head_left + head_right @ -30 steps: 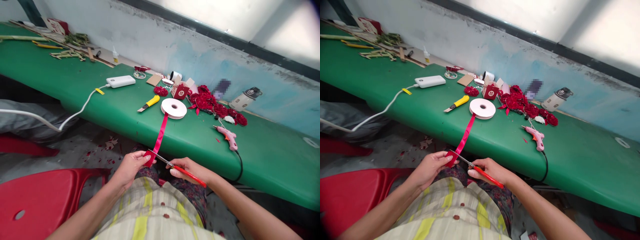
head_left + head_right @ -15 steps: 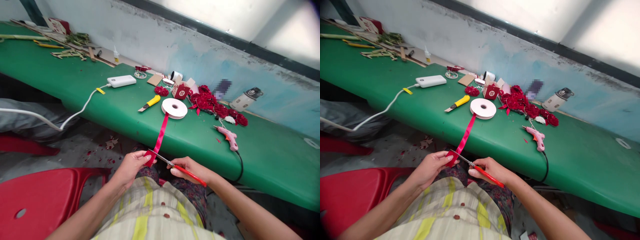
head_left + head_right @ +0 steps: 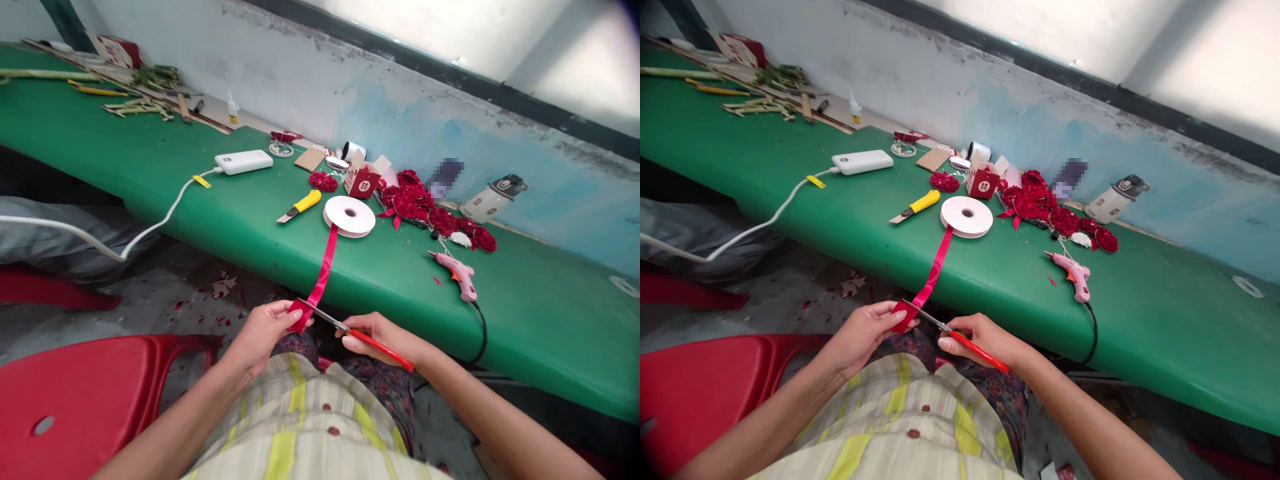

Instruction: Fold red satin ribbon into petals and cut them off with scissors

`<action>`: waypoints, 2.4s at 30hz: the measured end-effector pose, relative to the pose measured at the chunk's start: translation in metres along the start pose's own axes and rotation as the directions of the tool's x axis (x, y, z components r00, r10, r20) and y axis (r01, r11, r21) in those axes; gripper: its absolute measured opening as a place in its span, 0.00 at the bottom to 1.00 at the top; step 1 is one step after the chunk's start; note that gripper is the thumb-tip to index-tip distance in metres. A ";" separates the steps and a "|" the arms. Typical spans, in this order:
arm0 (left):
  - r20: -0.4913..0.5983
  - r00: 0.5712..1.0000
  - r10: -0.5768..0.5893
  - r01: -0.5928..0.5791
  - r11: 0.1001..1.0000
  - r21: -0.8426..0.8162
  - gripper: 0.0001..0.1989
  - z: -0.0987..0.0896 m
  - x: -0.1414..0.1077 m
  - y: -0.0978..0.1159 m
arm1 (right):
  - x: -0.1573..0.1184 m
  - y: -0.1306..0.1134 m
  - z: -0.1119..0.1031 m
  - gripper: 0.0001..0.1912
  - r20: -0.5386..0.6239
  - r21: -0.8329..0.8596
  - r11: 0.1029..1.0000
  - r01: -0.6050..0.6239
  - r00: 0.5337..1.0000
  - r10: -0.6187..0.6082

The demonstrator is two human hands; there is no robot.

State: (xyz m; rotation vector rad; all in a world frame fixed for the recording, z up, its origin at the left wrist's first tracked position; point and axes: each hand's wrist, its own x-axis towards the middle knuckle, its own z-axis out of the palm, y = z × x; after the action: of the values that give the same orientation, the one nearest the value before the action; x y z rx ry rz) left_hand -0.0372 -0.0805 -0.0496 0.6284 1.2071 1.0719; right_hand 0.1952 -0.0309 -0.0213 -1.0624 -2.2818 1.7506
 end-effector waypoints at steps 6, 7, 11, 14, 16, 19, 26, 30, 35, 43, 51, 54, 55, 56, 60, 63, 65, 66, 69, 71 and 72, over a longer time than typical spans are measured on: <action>0.007 1.000 0.000 0.000 1.000 -0.003 0.12 -0.001 0.001 -0.002 | 0.000 -0.003 0.000 0.26 0.001 -0.002 1.000 0.008 1.000 -0.008; 0.009 1.000 -0.001 0.001 1.000 -0.003 0.12 -0.001 0.001 -0.002 | -0.001 -0.003 0.000 0.26 0.002 -0.006 1.000 0.007 1.000 -0.007; 0.012 1.000 -0.009 0.009 1.000 -0.008 0.12 -0.001 0.002 -0.002 | -0.001 -0.003 -0.002 0.26 0.007 -0.054 0.999 -0.006 1.000 0.007; 0.010 1.000 -0.008 0.008 1.000 -0.008 0.12 -0.001 0.002 -0.002 | -0.002 -0.003 -0.003 0.25 0.019 -0.088 0.996 -0.001 1.000 0.003; 0.010 1.000 -0.007 0.007 1.000 -0.004 0.12 -0.001 0.002 -0.002 | -0.002 -0.003 -0.003 0.25 0.027 -0.090 0.996 -0.003 1.000 0.006; 0.013 1.000 -0.007 0.007 1.000 -0.002 0.12 -0.001 0.002 -0.002 | -0.002 -0.003 -0.002 0.26 0.022 -0.080 0.997 -0.017 1.000 0.019; 0.016 1.000 -0.018 0.018 1.000 -0.012 0.12 -0.001 0.003 -0.002 | -0.002 -0.006 -0.002 0.27 0.006 -0.072 0.997 -0.033 0.999 0.033; 0.025 1.000 -0.015 0.016 1.000 -0.024 0.11 -0.001 0.003 -0.002 | -0.002 -0.005 -0.001 0.27 -0.010 -0.069 0.997 -0.031 0.999 0.030; 0.021 1.000 -0.023 0.023 0.999 -0.031 0.11 -0.001 0.004 -0.002 | -0.001 -0.002 -0.001 0.25 -0.013 -0.049 0.999 -0.015 1.000 0.015; 0.026 0.999 -0.036 0.037 0.999 -0.034 0.11 -0.004 0.004 -0.006 | 0.000 0.001 -0.002 0.22 -0.018 -0.086 0.996 0.001 1.000 -0.002; 0.041 0.998 -0.054 0.057 0.996 -0.064 0.11 -0.009 0.005 -0.010 | 0.003 0.002 0.000 0.21 -0.052 -0.194 0.981 0.001 0.999 -0.011; 0.057 0.997 -0.057 0.062 0.995 -0.080 0.11 -0.013 0.004 -0.014 | -0.005 -0.001 0.002 0.20 -0.126 -0.284 0.959 -0.018 0.992 -0.018; 0.066 0.996 -0.060 0.065 0.994 -0.083 0.11 -0.014 0.003 -0.015 | -0.009 -0.003 0.001 0.19 -0.175 -0.328 0.944 -0.038 0.984 -0.021; 0.077 0.995 -0.063 0.070 0.994 -0.083 0.11 -0.016 0.003 -0.016 | -0.014 -0.005 -0.003 0.19 -0.241 -0.379 0.923 -0.069 0.970 -0.026; 0.116 0.990 -0.079 0.088 0.993 -0.079 0.12 -0.017 0.000 -0.017 | -0.031 -0.005 -0.039 0.19 -0.560 -0.589 0.748 -0.306 0.822 -0.105; 0.128 0.988 -0.088 0.100 0.991 -0.085 0.11 -0.015 0.000 -0.014 | -0.035 0.013 -0.080 0.21 -0.678 -0.659 0.520 -0.543 0.728 -0.098; 0.116 0.989 -0.091 0.100 0.992 -0.074 0.10 -0.013 0.000 -0.011 | -0.037 0.028 -0.102 0.21 -0.702 -0.667 0.410 -0.622 0.709 -0.065; 0.109 0.990 -0.090 0.098 0.993 -0.068 0.10 -0.012 0.000 -0.010 | -0.038 0.035 -0.110 0.21 -0.704 -0.668 0.384 -0.638 0.709 -0.047; 0.096 0.992 -0.083 0.092 0.991 -0.096 0.09 -0.012 0.002 -0.008 | -0.042 0.040 -0.114 0.19 -0.710 -0.679 0.349 -0.645 0.699 -0.090; 0.080 0.994 -0.079 0.090 0.987 -0.137 0.09 -0.013 0.004 -0.009 | -0.040 0.031 -0.097 0.18 -0.732 -0.668 0.414 -0.618 0.647 -0.215; 0.065 0.995 -0.080 0.089 0.984 -0.153 0.08 -0.013 0.005 -0.010 | -0.036 0.024 -0.083 0.18 -0.749 -0.647 0.499 -0.576 0.603 -0.275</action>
State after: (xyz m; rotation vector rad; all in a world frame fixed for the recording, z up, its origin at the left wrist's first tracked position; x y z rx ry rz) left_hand -0.0462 -0.0814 -0.0641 0.4806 1.0785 1.0581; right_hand 0.2715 0.0198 -0.0017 -1.7498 -2.2903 -0.2441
